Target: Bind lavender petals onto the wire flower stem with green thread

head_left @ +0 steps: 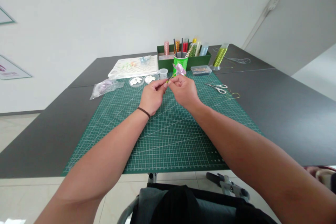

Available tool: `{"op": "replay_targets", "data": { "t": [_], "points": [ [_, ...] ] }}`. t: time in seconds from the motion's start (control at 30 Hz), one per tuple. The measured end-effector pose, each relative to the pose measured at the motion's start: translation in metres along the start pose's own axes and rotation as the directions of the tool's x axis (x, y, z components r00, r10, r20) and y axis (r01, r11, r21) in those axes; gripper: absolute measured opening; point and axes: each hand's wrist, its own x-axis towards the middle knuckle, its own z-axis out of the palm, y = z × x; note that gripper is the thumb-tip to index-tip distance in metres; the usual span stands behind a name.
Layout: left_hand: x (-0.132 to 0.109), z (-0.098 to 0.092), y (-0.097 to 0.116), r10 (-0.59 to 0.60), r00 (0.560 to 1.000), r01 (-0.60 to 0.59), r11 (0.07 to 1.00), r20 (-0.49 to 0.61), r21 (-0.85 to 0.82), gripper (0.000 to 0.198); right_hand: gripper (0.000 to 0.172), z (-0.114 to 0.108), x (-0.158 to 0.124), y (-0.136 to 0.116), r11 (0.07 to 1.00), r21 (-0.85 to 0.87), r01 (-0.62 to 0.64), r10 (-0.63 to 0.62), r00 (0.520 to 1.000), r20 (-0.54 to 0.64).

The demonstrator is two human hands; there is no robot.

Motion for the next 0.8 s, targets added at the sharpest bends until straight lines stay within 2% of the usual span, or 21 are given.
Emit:
{"op": "replay_targets", "data": {
  "t": [0.2, 0.43, 0.57, 0.8],
  "points": [
    [-0.0002, -0.0008, 0.0015, -0.007, 1.0, 0.007, 1.0, -0.01, 0.007, 0.013, 0.022, -0.0016, -0.0012, -0.0013, 1.0, -0.012, 0.005, -0.005, 1.0, 0.008],
    [-0.0011, -0.0028, 0.0012, 0.105, 0.994, -0.104, 0.992, -0.015, 0.075, 0.014, 0.022, -0.0006, 0.0011, 0.0051, 1.0, 0.007, 0.003, -0.003, 1.0, 0.0],
    [-0.0014, -0.0029, 0.0021, 0.057, 0.998, -0.058, 0.995, 0.018, 0.077, 0.017, 0.023, -0.0012, 0.0013, 0.0034, 1.0, -0.015, 0.001, -0.002, 1.0, -0.017],
    [0.0009, 0.002, -0.001, -0.019, 0.999, 0.017, 0.999, -0.026, -0.05, 0.013, 0.021, -0.0009, 0.0009, 0.0032, 1.0, -0.022, 0.005, -0.005, 1.0, 0.001]
  ]
}}
